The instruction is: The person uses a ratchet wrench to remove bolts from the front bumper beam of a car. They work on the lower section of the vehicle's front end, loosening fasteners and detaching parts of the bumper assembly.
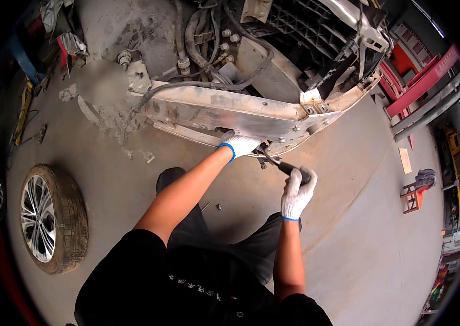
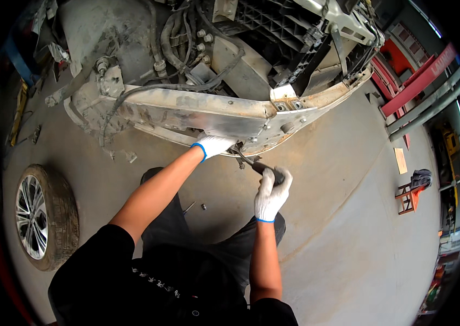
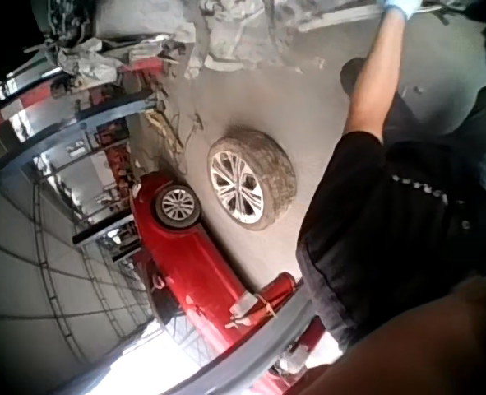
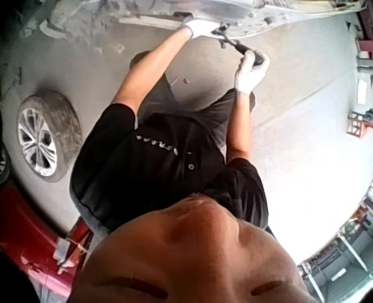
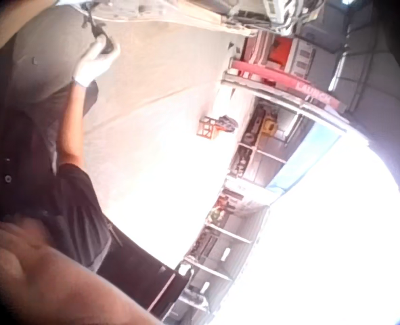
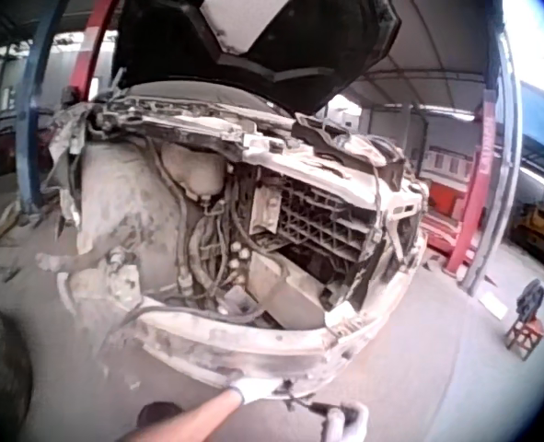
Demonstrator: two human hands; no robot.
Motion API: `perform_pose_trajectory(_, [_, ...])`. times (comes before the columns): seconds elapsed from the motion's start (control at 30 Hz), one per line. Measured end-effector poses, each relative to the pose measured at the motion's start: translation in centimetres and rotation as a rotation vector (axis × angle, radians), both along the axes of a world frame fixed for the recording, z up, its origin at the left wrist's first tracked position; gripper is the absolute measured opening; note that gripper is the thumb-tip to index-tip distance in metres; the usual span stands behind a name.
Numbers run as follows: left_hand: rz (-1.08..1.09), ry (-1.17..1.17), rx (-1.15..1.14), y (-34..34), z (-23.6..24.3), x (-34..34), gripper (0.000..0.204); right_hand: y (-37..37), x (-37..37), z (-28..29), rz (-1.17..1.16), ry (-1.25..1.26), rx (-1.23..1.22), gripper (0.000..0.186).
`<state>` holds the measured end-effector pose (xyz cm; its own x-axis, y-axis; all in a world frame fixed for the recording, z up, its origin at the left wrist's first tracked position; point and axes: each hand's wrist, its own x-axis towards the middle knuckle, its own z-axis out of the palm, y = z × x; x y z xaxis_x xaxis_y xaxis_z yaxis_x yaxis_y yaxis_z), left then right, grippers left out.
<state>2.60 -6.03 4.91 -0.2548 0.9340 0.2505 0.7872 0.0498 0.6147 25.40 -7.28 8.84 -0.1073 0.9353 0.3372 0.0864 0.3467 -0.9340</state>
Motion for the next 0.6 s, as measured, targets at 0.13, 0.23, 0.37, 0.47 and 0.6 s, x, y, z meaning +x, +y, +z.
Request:
perform_pose_trajectory(0.13, [0.093, 0.039, -0.079, 1.4, -0.5, 1.1, 0.045, -1.6, 1.1, -3.7, -0.093, 0.043, -0.037, 0.025])
perform_pose_trajectory(0.23, [0.090, -0.063, -0.015, 2.3, -3.6, -0.2, 0.041, -1.3, -4.8, 4.7, -0.026, -0.282, 0.449, 0.021])
perform_pose_trajectory(0.37, [-0.105, -0.326, -0.119, 4.0, -4.4, -2.2, 0.040, -1.4, -6.5, 7.0, 0.029, -0.386, 0.503, 0.023])
perform_pose_trajectory(0.47, [-0.030, -0.045, -0.172, 3.2, -1.3, 0.8, 0.043, -2.8, 1.4, -3.2, -0.183, -0.098, -0.221, 0.025])
perform_pose_trajectory(0.6, [0.012, -0.027, -0.024, 3.2, -1.8, 0.4, 0.042, -2.5, -1.8, -1.9, -0.194, -0.217, 0.312, 0.024])
